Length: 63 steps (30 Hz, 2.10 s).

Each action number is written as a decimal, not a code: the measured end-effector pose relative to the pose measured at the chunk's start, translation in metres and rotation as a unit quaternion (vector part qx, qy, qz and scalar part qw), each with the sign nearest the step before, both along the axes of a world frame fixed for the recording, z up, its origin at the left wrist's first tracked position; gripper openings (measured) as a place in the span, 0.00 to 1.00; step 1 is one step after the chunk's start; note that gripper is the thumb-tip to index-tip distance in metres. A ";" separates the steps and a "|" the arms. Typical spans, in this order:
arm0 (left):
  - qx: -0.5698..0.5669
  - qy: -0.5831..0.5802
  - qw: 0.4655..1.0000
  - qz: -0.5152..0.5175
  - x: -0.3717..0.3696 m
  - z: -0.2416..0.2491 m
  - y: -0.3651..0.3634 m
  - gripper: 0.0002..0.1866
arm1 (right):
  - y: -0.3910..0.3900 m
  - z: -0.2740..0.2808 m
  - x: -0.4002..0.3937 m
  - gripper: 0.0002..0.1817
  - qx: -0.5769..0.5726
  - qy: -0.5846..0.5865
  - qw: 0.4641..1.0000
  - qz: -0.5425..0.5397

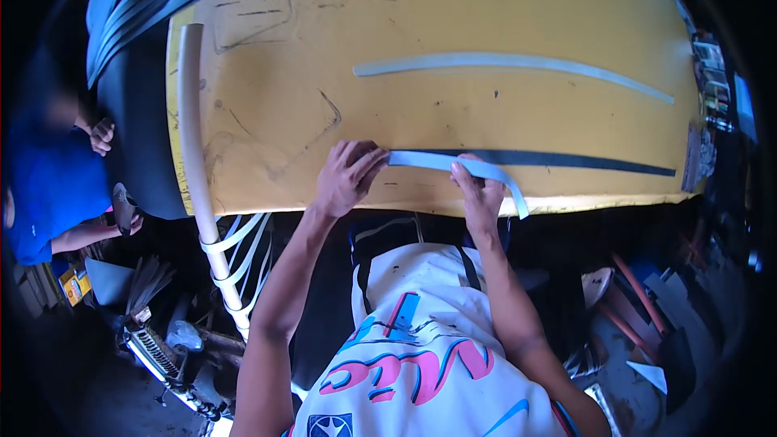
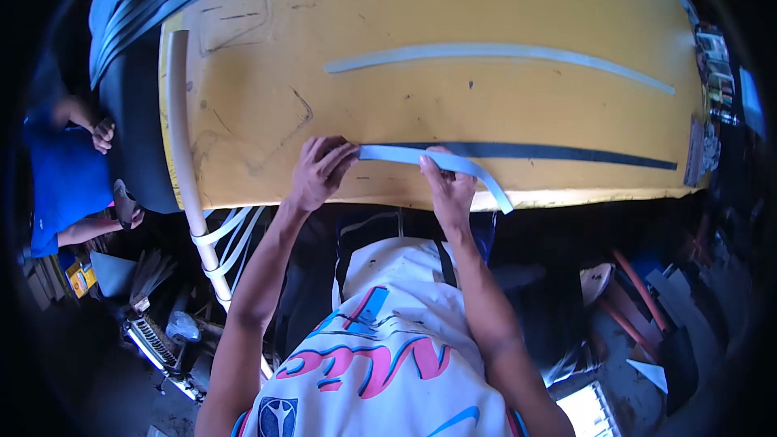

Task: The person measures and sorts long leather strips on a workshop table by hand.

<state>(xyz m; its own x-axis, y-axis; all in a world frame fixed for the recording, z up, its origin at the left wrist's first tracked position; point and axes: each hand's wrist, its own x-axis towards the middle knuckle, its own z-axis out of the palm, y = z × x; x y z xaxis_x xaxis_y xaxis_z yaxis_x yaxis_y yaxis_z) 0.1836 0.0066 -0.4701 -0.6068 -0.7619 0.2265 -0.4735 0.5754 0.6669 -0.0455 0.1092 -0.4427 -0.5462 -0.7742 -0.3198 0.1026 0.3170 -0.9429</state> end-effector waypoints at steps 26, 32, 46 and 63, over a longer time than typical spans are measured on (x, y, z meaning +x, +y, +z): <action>-0.011 -0.011 1.000 0.015 -0.004 -0.002 0.004 0.16 | -0.002 -0.018 -0.007 0.09 0.010 0.166 0.985 0.047; -0.007 -0.020 1.000 0.015 -0.005 0.000 0.003 0.15 | -0.002 -0.016 -0.006 0.09 0.001 0.161 0.986 0.043; -0.010 -0.019 1.000 0.014 -0.006 0.001 0.004 0.16 | -0.001 -0.025 -0.008 0.11 0.029 0.166 0.985 0.048; -0.071 -0.134 0.986 0.061 -0.027 0.016 0.040 0.20 | -0.002 -0.030 -0.007 0.10 0.041 0.296 0.952 0.062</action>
